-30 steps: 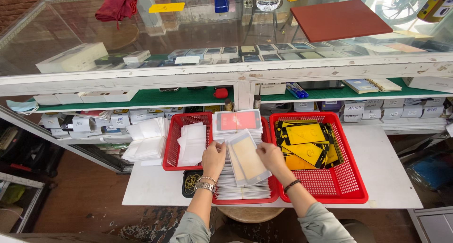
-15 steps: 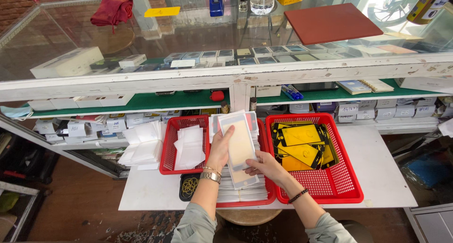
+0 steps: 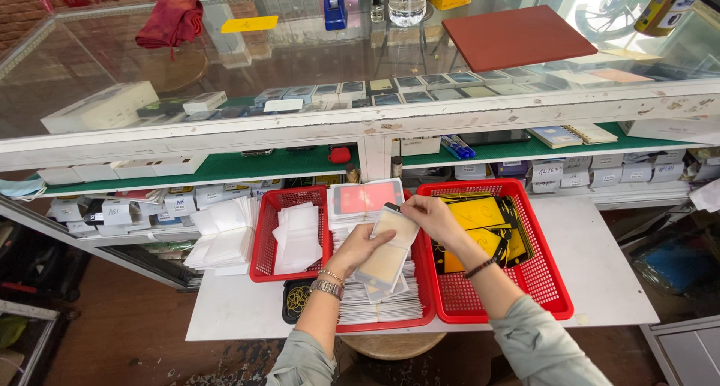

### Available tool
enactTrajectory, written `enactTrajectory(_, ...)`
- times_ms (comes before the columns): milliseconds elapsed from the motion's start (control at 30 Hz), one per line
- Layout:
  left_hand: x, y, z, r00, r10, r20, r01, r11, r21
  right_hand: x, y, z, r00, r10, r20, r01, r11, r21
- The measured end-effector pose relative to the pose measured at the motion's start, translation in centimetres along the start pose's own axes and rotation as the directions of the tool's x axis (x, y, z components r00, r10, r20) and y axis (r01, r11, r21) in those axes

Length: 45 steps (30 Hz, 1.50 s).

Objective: The person sits at a shop counter and sorts tempered glass screen protectors. They pick up protectors with orange and yellow backing films one at a time, place them into white paper sleeves, and stack the sleeved protectors into red plastic baskets, working through the pile.

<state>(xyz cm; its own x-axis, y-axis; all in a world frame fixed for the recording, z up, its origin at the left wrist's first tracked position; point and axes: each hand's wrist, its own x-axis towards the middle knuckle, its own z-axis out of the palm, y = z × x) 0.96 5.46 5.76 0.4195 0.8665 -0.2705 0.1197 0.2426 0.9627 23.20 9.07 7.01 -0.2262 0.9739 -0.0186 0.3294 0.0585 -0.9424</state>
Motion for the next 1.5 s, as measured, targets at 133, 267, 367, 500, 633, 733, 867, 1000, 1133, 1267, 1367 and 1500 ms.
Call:
enactTrajectory(133,0.0,0.6,-0.3,0.993,-0.090,0.082,0.092,0.996,-0.020,1.1,-0.5,-2.1,0.989,0.081,-0.124,-0.075,0.996,0.050)
enactTrajectory(267,-0.4,0.9,-2.5,0.989,-0.113,0.098,0.104,0.990,0.091,0.3,0.8,-5.1,0.886,0.340,-0.314,-0.214,0.903,0.372)
enactTrajectory(367,-1.4,0.5,-5.3,0.987,-0.040,-0.156,0.073,0.974,0.215,-1.6,3.1,-7.9,0.698,0.494,-0.519,-0.160,0.813,0.560)
enactTrajectory(500,-3.0,-1.2,-9.5,0.663,-0.136,-0.736,0.199,0.980,-0.002,-3.8,6.0,-9.3,0.638,0.439,-0.633,-0.154,0.878,0.454)
enactTrajectory(633,-3.6,-3.4,-11.0,0.517,-0.050,-0.855,0.262,0.960,0.102,-4.9,7.0,-7.9,0.636,-0.070,-0.768,-0.291,0.900,-0.323)
enactTrajectory(733,-3.8,-3.9,-11.1,0.549,0.052,-0.834,0.333,0.902,0.276,-5.2,6.6,-6.7,0.754,0.016,-0.657,-0.577,0.495,-0.650)
enactTrajectory(867,-3.5,-3.2,-10.6,0.532,0.240,-0.812,0.505,0.680,0.531,-4.8,5.7,-5.9,0.814,-0.153,-0.561,-0.466,0.405,-0.786)
enactTrajectory(1000,-2.7,-2.5,-7.6,0.468,0.443,-0.765,0.373,0.685,0.626,-3.3,4.8,-1.6,0.915,0.094,-0.393,-0.242,0.906,-0.347)
enactTrajectory(1133,-1.6,-4.2,-2.7,0.781,0.230,-0.581,0.221,0.768,0.601,-3.3,4.1,5.3,0.985,0.175,-0.001,-0.156,0.875,-0.459)
enactTrajectory(1267,-0.7,-6.1,-0.4,0.824,0.002,-0.566,0.222,0.919,0.326,-3.6,3.0,8.9,0.976,0.188,-0.111,-0.216,0.910,-0.353)
enactTrajectory(1367,-0.7,-6.5,-0.7,0.824,-0.131,-0.552,0.091,0.991,-0.099,-3.8,1.9,8.4,0.961,0.268,-0.063,-0.259,0.957,0.128)
enactTrajectory(1500,0.0,-5.3,-1.6,0.971,-0.039,-0.235,-0.065,0.906,-0.419,-4.6,0.4,6.6,0.963,0.254,0.086,-0.267,0.875,0.404)
